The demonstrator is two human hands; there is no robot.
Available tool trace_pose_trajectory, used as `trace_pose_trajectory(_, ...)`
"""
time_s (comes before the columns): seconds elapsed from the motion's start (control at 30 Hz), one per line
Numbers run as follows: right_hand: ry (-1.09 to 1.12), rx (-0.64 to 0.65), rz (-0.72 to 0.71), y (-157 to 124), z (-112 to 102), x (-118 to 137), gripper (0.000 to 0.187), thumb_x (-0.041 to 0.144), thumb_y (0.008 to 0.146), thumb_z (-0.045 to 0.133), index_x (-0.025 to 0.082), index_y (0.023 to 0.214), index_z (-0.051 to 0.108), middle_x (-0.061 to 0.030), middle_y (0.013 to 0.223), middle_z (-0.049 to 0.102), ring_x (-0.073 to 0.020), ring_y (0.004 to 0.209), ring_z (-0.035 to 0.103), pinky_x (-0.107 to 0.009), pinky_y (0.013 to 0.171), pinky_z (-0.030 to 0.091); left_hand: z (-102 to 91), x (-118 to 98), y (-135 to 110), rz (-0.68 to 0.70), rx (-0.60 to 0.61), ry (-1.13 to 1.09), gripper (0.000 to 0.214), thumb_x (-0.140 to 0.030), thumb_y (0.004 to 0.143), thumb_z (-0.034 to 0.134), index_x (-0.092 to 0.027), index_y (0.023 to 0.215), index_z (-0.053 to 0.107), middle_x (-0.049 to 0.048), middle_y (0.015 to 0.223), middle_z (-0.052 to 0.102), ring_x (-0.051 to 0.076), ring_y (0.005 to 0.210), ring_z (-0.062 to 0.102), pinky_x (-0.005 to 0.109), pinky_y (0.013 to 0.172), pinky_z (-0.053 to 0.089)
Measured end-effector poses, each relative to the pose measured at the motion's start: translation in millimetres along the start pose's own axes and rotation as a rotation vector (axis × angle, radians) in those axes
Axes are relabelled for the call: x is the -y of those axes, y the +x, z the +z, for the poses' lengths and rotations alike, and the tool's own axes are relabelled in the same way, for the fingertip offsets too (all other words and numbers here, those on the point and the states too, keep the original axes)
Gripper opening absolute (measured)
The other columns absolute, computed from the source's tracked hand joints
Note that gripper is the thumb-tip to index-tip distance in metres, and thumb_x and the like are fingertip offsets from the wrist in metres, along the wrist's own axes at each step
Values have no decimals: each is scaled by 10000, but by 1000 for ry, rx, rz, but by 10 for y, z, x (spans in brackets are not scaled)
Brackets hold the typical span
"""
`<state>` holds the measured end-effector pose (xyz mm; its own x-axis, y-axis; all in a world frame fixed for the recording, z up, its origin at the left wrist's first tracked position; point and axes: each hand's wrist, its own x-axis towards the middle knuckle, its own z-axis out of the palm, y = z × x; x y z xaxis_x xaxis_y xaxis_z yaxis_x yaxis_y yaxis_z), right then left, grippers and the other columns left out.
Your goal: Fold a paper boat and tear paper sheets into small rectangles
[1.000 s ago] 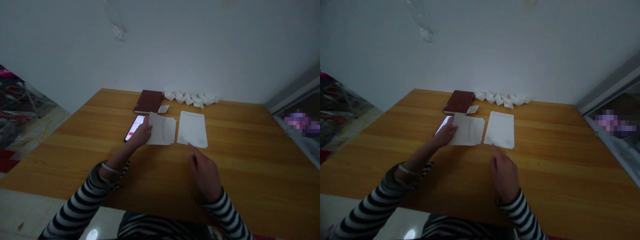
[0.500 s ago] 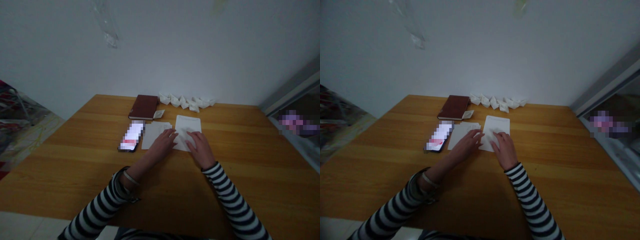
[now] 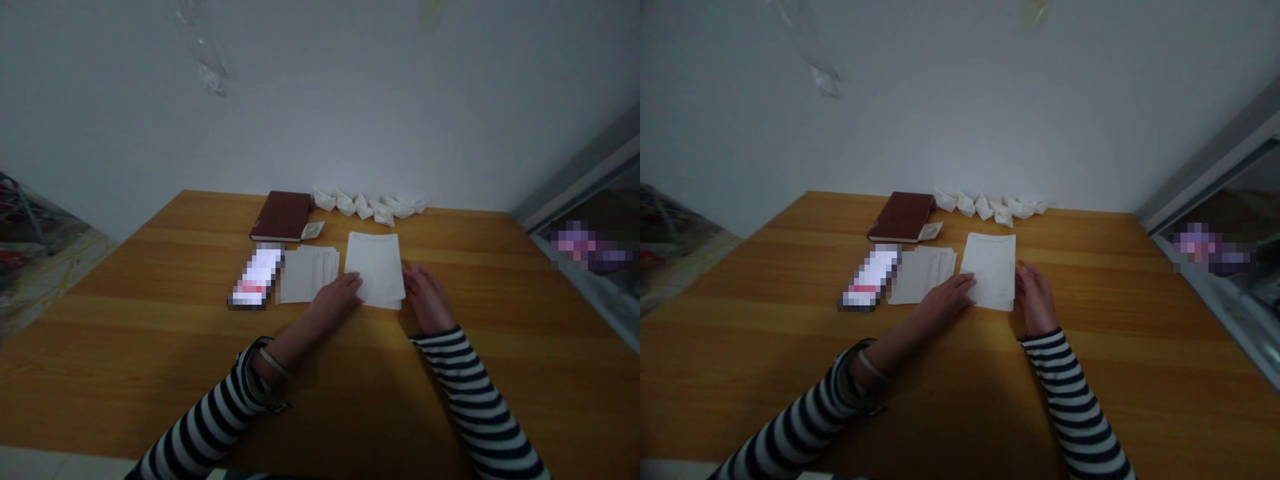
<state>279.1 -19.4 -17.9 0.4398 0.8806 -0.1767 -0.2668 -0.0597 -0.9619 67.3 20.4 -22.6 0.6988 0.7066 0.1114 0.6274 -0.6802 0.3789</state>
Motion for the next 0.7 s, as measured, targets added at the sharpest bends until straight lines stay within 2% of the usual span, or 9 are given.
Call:
trace_pose_trajectory(0.13,-72,75,72,-4,-19,-25,443,418,677,774,154,1021,686,-86,953,747,-172,777,688,-307,695,564,-18,-1,-3,-2,-9,-18,396,-219,913,561,-124,1295,512,157,1418,509,237,1333,467,385,1080,430)
trace_pose_trajectory(0.27,-153,106,48,26,-54,-82,439,424,698,723,147,1034,673,-89,896,737,-196,779,683,-366,735,559,-33,-1,-5,-6,-15,-39,408,-225,907,572,-131,1299,511,140,1411,515,238,1318,481,375,1078,436)
trace_pose_trajectory(0.4,-307,21,-82,65,-66,-142,623,366,613,758,162,1168,561,-79,960,674,-211,836,635,-392,779,523,-33,-2,-4,-14,-17,-56,418,-224,905,577,-113,1302,510,145,1408,514,252,1320,475,382,1088,426)
trace_pose_trajectory(0.47,-405,-65,-187,77,-66,-159,677,343,534,797,170,1136,541,-102,1081,611,-244,976,570,-419,869,470,-31,4,-4,-19,-15,-65,435,-231,900,586,-112,1310,504,150,1406,516,255,1315,479,387,1085,429)
trace_pose_trajectory(0.5,-488,-105,-252,78,-64,-161,622,356,524,800,172,1068,561,-112,1109,582,-265,1035,526,-431,908,433,-29,8,-5,-21,-13,-69,441,-230,897,589,-117,1313,501,150,1404,517,255,1312,481,391,1080,433)
trace_pose_trajectory(0.53,-581,-134,-315,76,-61,-160,513,388,551,786,173,972,586,-115,1096,571,-280,1061,493,-437,928,401,-26,11,-6,-22,-11,-74,447,-229,893,594,-123,1317,498,149,1404,517,254,1312,483,393,1077,436)
trace_pose_trajectory(0.6,-743,-148,-404,66,-49,-150,308,481,717,656,183,768,599,-100,950,585,-273,983,498,-417,886,386,-17,14,-10,-23,-7,-83,460,-243,886,608,-134,1319,497,152,1413,508,255,1319,475,399,1079,431)
trace_pose_trajectory(0.67,-818,-123,-429,53,-30,-138,419,518,864,465,193,623,571,-66,763,573,-235,817,518,-374,785,393,-6,9,-15,-22,-3,-94,471,-277,883,621,-137,1317,504,157,1430,490,266,1334,458,410,1089,419)
trace_pose_trajectory(0.7,-814,-108,-421,49,-20,-133,469,527,882,439,195,573,556,-51,697,559,-219,756,513,-355,744,390,-3,3,-17,-22,-1,-100,468,-287,884,621,-135,1313,512,161,1435,484,275,1338,451,418,1089,416)
